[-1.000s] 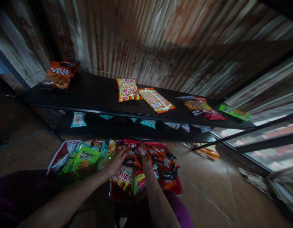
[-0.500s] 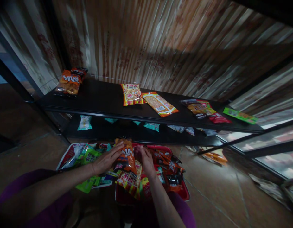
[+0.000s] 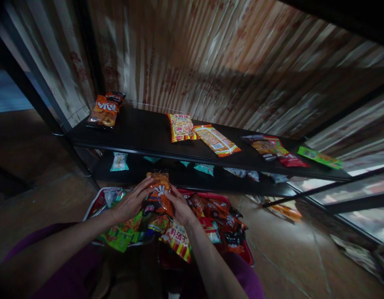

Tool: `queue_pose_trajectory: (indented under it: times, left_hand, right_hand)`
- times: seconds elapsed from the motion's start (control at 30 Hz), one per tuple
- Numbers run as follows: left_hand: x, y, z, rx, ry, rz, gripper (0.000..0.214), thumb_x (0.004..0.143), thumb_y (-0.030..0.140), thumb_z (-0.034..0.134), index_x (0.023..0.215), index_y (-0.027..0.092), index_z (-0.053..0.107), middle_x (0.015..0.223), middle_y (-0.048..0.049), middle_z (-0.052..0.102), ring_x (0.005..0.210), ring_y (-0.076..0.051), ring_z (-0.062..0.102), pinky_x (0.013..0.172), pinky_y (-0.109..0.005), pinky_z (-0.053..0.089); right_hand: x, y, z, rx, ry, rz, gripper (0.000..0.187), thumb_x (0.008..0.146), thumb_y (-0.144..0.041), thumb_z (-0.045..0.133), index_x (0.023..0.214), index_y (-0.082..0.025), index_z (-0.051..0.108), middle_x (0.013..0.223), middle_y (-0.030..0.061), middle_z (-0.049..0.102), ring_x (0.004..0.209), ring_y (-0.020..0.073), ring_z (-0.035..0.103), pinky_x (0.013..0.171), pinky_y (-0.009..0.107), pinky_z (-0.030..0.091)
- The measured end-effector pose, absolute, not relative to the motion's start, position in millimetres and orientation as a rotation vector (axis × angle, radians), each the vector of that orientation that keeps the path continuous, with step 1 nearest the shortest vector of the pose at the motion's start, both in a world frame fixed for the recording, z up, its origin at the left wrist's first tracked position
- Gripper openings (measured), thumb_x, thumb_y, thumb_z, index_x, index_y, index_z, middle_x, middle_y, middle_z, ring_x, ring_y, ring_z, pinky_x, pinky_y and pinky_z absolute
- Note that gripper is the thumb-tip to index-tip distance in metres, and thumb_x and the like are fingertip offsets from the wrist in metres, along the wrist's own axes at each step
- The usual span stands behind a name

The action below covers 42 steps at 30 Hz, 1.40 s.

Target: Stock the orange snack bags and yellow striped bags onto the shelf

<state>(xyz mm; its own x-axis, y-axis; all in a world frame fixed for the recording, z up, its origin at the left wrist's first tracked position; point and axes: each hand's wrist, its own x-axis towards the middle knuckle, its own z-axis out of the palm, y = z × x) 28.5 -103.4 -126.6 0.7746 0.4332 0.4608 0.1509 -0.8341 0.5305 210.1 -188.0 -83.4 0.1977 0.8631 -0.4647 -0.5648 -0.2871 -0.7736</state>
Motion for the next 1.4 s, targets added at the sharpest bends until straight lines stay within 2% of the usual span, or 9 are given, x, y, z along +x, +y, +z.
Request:
queue_pose_trajectory:
  times: [0.23,0.5,0.63,0.8,0.97,1.07,1.17,1.3,1.4]
  left_hand:
    - [-7,-91,-125,2.046,0.835,0.854,0.04,0.086,0.018,0.045,0.126,0.018,0.049,0.142,-0.0133,0.04,0.131,-0.024,0.04,0.108,-0.043,0.036]
    - [-33,-62,-112,1.084,1.041,0.791,0.049,0.075,0.053,0.059,0.11,0.019,0.059,0.119,-0.0106,0.06,0.112,-0.028,0.055,0.08,-0.035,0.052]
    - [-28,-65,-109,1.171,0.917,0.634,0.051,0.066,0.051,0.071,0.106,0.019,0.064,0.106,-0.0084,0.067,0.102,-0.025,0.06,0.083,-0.034,0.047]
    - [-11,-82,-116,1.044,0.813,0.585,0.048,0.058,0.044,0.079,0.094,0.016,0.064,0.094,-0.0082,0.069,0.09,-0.025,0.063,0.081,-0.036,0.048]
    - [-4,-97,-126,0.737,0.884,0.724,0.049,0.052,0.042,0.083,0.089,0.016,0.064,0.085,-0.0052,0.069,0.08,-0.02,0.064,0.079,-0.034,0.048]
    - [-3,-103,-129,0.568,0.93,0.795,0.041,0.056,0.039,0.082,0.082,0.015,0.062,0.069,-0.0009,0.066,0.063,-0.014,0.061,0.067,-0.029,0.049]
    - [0,-110,-125,0.41,0.945,0.816,0.034,0.061,0.031,0.08,0.085,0.016,0.061,0.073,-0.0017,0.067,0.063,-0.014,0.062,0.063,-0.027,0.05]
    - [8,-124,-118,0.29,0.981,0.762,0.03,0.069,0.02,0.074,0.095,0.018,0.06,0.09,-0.0048,0.07,0.076,-0.016,0.067,0.065,-0.027,0.052]
    - [12,-134,-115,0.297,0.971,0.689,0.021,0.073,0.019,0.071,0.089,0.018,0.058,0.087,-0.0039,0.069,0.071,-0.014,0.067,0.065,-0.026,0.053]
  right_hand:
    - [191,-170,-93,-1.24,-0.333,1.504,0.051,0.066,-0.023,0.077,0.115,-0.025,0.059,0.101,0.0018,0.073,0.083,0.0162,0.07,0.075,0.027,0.056]
    - [187,-154,-75,-1.21,-0.675,1.845,0.061,0.066,-0.024,0.077,0.123,-0.024,0.055,0.1,0.0021,0.072,0.083,0.0155,0.069,0.076,0.026,0.055]
    - [198,-137,-64,-1.297,-0.967,1.97,0.064,0.061,-0.023,0.079,0.121,-0.021,0.057,0.108,0.003,0.07,0.093,0.0158,0.066,0.084,0.027,0.051]
    - [215,-105,-57,-1.59,-1.45,1.92,0.072,0.059,-0.031,0.08,0.126,-0.023,0.055,0.105,0.0039,0.071,0.09,0.0181,0.066,0.079,0.029,0.051]
    - [221,-91,-42,-1.871,-1.895,1.299,0.06,0.067,-0.038,0.073,0.123,-0.023,0.059,0.103,0.0063,0.07,0.093,0.0221,0.066,0.087,0.036,0.049]
    - [219,-105,-43,-1.873,-1.637,0.696,0.057,0.07,-0.039,0.07,0.123,-0.024,0.057,0.122,0.0081,0.062,0.118,0.0258,0.053,0.105,0.043,0.036]
    - [208,-131,-60,-1.844,-0.964,0.586,0.072,0.068,-0.044,0.072,0.132,-0.026,0.046,0.133,0.0077,0.053,0.127,0.0255,0.044,0.107,0.042,0.035]
    - [182,-161,-95,-1.582,-0.428,1.017,0.075,0.065,-0.044,0.075,0.132,-0.033,0.041,0.111,0.0031,0.065,0.1,0.0207,0.063,0.08,0.033,0.053]
    - [175,-163,-117,-1.396,-0.191,0.997,0.066,0.066,-0.041,0.075,0.124,-0.037,0.043,0.089,-0.0039,0.07,0.074,0.0151,0.066,0.063,0.028,0.053]
